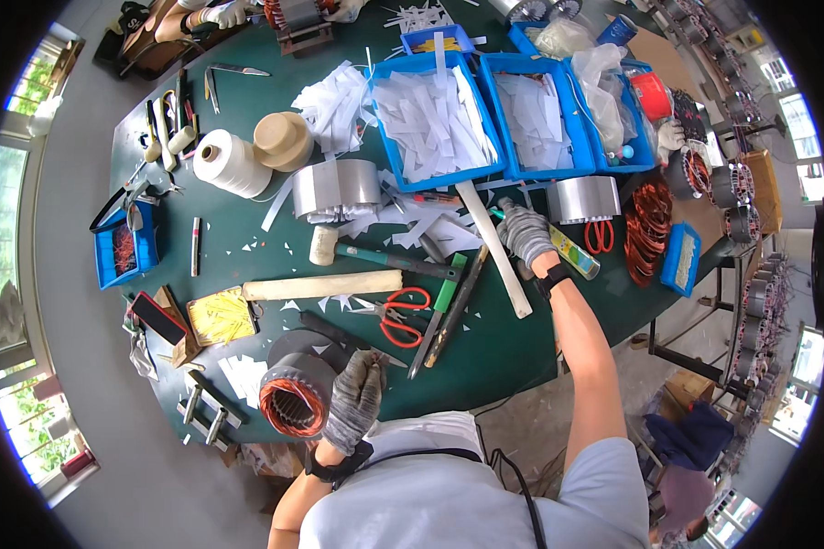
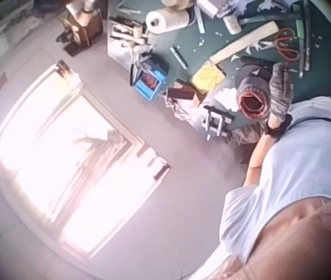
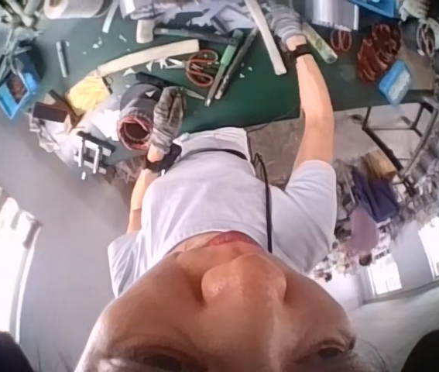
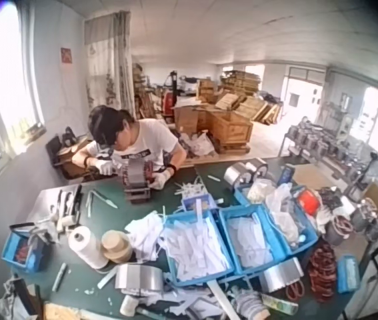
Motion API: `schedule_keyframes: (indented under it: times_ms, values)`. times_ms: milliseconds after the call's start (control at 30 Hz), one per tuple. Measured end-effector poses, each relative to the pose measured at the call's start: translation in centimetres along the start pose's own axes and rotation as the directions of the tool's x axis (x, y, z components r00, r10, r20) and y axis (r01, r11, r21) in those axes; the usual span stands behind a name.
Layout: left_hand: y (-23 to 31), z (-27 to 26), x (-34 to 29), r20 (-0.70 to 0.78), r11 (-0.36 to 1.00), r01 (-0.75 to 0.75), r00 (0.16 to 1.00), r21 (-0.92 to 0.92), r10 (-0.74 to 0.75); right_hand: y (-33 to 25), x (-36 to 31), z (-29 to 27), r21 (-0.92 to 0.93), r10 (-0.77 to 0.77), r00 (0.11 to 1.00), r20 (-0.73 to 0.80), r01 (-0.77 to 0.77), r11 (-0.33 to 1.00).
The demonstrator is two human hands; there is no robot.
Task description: The recorder is assembling and insulating an electric motor stator, inserting paper insulation and winding copper coils.
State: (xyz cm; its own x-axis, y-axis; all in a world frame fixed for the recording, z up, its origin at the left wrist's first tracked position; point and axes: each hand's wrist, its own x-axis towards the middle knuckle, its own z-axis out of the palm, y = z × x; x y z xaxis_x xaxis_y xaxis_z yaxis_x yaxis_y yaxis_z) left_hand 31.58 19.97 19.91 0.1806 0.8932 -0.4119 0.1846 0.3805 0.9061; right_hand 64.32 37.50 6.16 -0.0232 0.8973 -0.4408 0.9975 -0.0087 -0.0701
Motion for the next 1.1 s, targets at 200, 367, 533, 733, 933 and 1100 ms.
schedule_keyframes:
  times_ms: [200, 367, 533, 733, 933, 1100]
  values:
    - [-0.4, -0.4, 0.4, -0.038, 0.998, -0.011, 0.999, 0.060, 0.014, 0.9, 1.0, -0.3, -0.066, -0.109, 0.993, 0.043, 0.112, 0.992]
    - [-1.4, -1.1, 0.2, -0.079, 0.999, 0.040, 0.996, -0.006, -0.040, 1.6, 0.4, -0.4, -0.119, 0.126, 0.992, 0.012, -0.124, 0.985]
    - [-0.8, -0.5, 0.3, -0.042, 1.000, 0.000, 0.999, 0.031, 0.001, 2.5, 0.9, 0.2, -0.128, 0.061, 0.998, -0.014, -0.062, 0.990]
    - [-1.5, -0.5, 0.3, -0.056, 0.998, -0.001, 0.998, 0.066, 0.005, 1.4, 1.0, -1.7, -0.217, -0.027, 0.992, 0.124, 0.054, 0.975]
    - [-1.6, -0.7, 0.2, -0.075, 0.999, 0.010, 0.997, 0.038, -0.007, 1.5, 0.5, -2.2, -0.258, -0.105, 0.976, 0.192, 0.153, 0.954]
    - [-1.8, -0.6, 0.4, -0.068, 0.999, 0.007, 0.998, 0.040, -0.004, 0.6, 1.0, -1.0, -0.204, -0.102, 0.964, 0.245, 0.154, 0.967]
